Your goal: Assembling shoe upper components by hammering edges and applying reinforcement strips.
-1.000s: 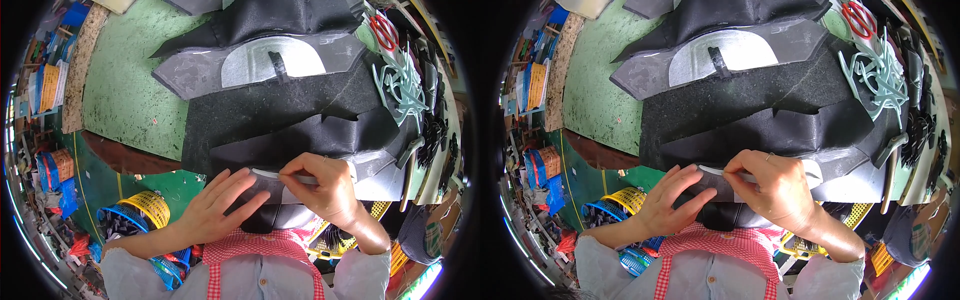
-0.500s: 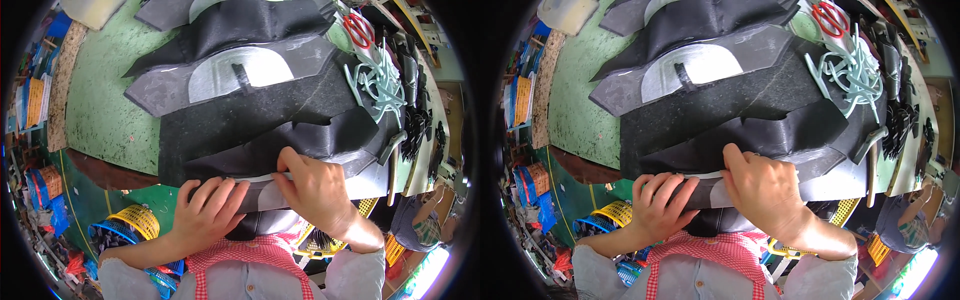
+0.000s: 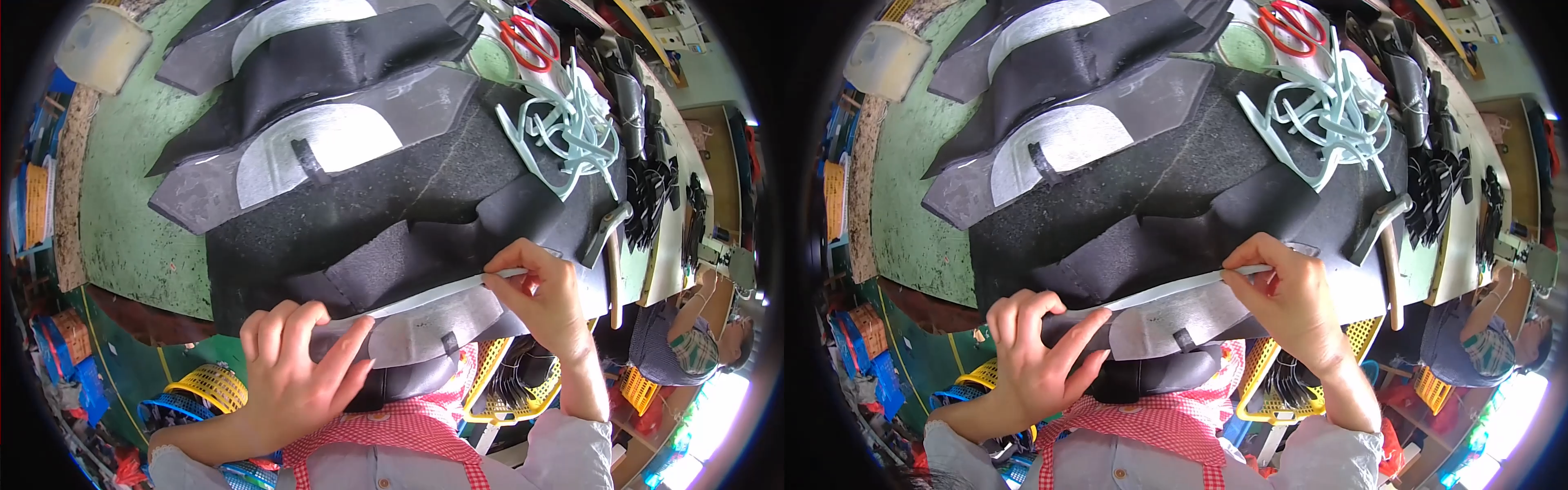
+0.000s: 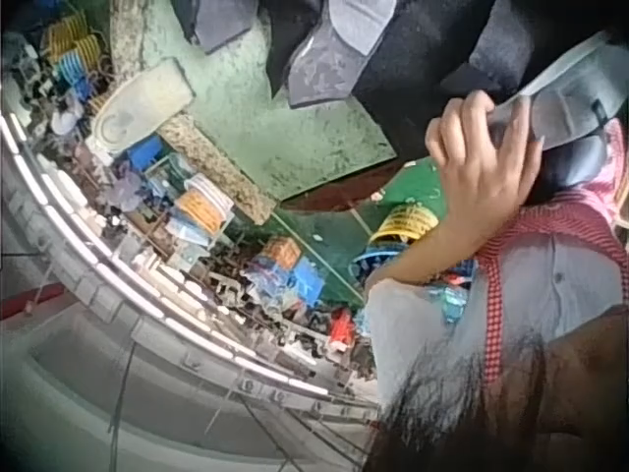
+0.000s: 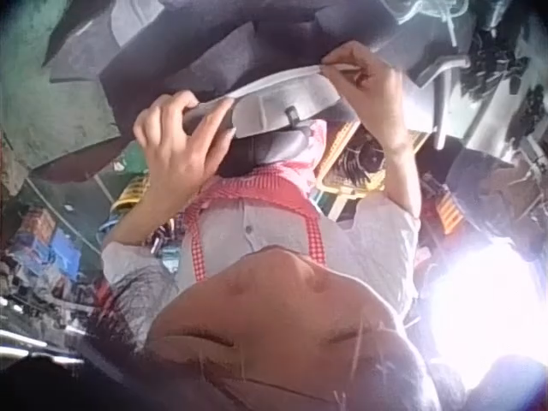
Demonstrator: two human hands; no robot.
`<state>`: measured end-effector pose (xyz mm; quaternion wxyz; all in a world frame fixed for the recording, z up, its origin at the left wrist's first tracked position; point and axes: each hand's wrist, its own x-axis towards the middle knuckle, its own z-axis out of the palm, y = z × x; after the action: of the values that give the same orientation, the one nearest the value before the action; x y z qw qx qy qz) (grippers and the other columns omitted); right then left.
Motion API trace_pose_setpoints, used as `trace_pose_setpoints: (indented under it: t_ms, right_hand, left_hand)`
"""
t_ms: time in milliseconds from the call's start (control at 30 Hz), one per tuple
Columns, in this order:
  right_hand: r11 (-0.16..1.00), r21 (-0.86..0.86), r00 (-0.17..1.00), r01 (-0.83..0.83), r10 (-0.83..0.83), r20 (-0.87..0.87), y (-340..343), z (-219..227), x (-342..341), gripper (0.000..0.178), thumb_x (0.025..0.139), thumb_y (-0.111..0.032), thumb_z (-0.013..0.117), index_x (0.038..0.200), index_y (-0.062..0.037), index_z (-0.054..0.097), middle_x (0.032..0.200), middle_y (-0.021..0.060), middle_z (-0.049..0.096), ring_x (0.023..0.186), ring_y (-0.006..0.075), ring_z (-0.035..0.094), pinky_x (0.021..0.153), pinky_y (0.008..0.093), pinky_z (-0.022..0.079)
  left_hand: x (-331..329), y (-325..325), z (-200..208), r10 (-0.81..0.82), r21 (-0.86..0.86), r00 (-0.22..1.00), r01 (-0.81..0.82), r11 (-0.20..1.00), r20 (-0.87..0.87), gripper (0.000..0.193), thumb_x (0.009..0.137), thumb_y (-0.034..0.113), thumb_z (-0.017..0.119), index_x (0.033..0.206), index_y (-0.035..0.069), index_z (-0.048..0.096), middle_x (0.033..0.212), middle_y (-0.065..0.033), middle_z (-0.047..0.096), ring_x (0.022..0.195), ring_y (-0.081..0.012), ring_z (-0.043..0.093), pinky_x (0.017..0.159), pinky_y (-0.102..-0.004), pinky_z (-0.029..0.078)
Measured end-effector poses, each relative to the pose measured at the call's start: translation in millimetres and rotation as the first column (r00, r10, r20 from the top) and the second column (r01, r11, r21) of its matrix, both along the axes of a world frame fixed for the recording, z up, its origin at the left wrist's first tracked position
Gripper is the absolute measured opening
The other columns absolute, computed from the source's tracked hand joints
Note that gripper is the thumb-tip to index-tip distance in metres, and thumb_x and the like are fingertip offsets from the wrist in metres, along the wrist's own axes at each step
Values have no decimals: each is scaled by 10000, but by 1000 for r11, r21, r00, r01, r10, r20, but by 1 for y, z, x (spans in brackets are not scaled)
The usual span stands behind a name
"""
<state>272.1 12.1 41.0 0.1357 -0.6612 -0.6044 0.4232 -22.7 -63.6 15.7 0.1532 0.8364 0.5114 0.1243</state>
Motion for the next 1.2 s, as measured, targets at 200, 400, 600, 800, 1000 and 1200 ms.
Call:
trace_pose_setpoints:
  t_ms: [200,400,600,800,1000,1200]
  right_hand:
    - [961,177,963,-213,176,202,1,-7,-7,220,875,-121,811,985,-48,635,851,79,718,760,240,736,687,355,571]
    - [987,92,974,-128,108,201,0,-2,5,328,845,-175,860,1054,-43,644,849,100,704,759,247,714,690,366,565]
    - [779,508,903,-367,167,397,-5,19,-22,361,676,-67,881,1001,-68,725,1044,97,620,928,306,607,827,449,503]
    - [680,565,851,-468,520,79,-8,-17,-74,213,736,-81,835,914,-85,718,917,27,649,794,226,626,700,369,512]
    - [744,529,906,-408,403,131,-5,-13,-59,193,750,-42,830,911,-89,734,904,34,666,842,251,645,743,393,527]
    - [780,466,909,-417,353,222,-9,-13,-51,201,747,-47,845,911,-85,736,982,46,662,867,261,647,782,395,542]
  left_hand:
    - [68,6,-11,-247,-33,960,253,967,130,621,913,335,716,1444,29,617,1529,-187,529,1277,-336,582,1133,-464,441]
    - [19,-5,-4,-190,130,944,160,979,269,428,746,113,815,1168,181,802,1162,-72,619,1023,-268,595,856,-428,500]
    - [-13,-14,-14,64,127,967,-98,987,245,379,720,89,894,1060,125,731,1054,-47,652,912,-270,596,801,-403,453]
    - [-15,1,-33,108,68,925,-142,988,364,420,751,4,876,1060,97,608,1000,-73,696,903,-284,619,816,-396,478]
    - [-14,16,-34,143,97,906,-196,976,399,320,753,1,813,984,130,633,911,17,692,800,-224,627,684,-392,417]
    - [-13,31,-18,273,-98,892,-255,962,359,277,782,-14,818,918,82,597,814,-49,570,654,-206,543,652,-350,438]
